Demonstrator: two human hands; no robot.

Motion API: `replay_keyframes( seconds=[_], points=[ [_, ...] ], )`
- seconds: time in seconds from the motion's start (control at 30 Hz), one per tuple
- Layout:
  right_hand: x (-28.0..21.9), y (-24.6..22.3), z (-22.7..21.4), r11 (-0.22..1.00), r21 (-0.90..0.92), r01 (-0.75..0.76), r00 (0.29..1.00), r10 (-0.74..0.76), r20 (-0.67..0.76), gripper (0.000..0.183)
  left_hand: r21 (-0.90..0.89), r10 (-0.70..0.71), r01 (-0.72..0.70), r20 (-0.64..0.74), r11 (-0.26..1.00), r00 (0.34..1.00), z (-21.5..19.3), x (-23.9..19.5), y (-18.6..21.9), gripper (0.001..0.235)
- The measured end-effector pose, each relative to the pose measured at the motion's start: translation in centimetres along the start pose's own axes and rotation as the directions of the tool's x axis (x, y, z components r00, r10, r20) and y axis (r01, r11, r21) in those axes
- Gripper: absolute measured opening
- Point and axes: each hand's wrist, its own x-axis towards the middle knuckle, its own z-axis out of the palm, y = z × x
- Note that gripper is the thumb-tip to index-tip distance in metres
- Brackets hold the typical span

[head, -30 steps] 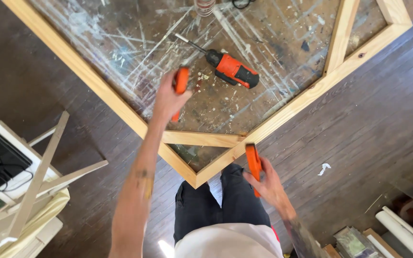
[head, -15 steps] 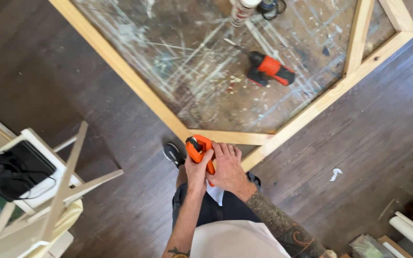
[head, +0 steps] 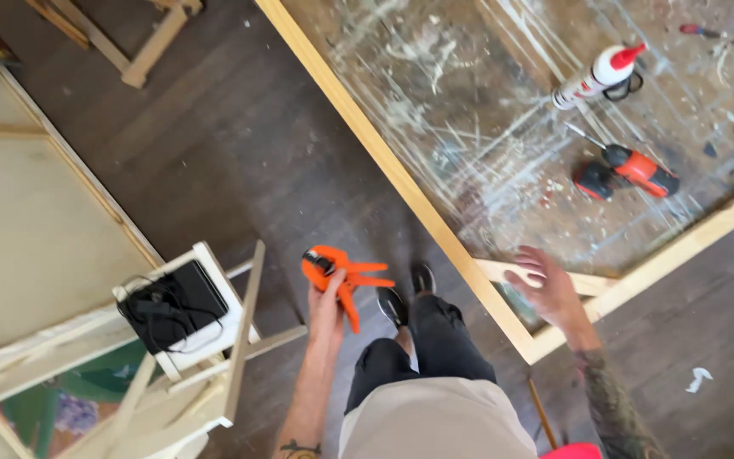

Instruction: Assembling a wooden frame by gluing, clamping, and drilling

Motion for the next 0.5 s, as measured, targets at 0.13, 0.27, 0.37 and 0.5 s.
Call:
replay_keyframes(
  seconds=[0.13, 0.27, 0.37, 0.5],
  points=[
    [2.3, -4.0, 0.1, 0.947, 0.321, 0.026, 0.965, 0.060, -0.256, 0.081, 0.069, -0.028, 0.016, 0.165, 0.998, 0.986, 6.3, 3.4, 4.7, 0.060],
    [11.0, -6.4, -1.5, 0.890, 0.168, 0.424, 0.685, -0.194, -0.702, 0.095, 0.128, -0.072, 0.037, 0.280, 0.991, 0.957, 13.6, 8.5, 9.3, 0.053],
    [18.8, -8.5, -7.4, 0.881, -0.166, 0.443, 0.410, -0.364, -0.836, 0.093, 0.133, -0.007, -0.047, 0.379, 0.990, 0.925, 18.3, 13.5, 12.1, 0.043],
    [32.7, 0.3, -15.0, 0.981, -0.108, 0.160, 0.366, -0.160, -0.917, 0.106, 0.222, -0.118, 0.054, 0.284, 0.973, 0.951, 24.1, 22.2, 14.1, 0.040]
  ],
)
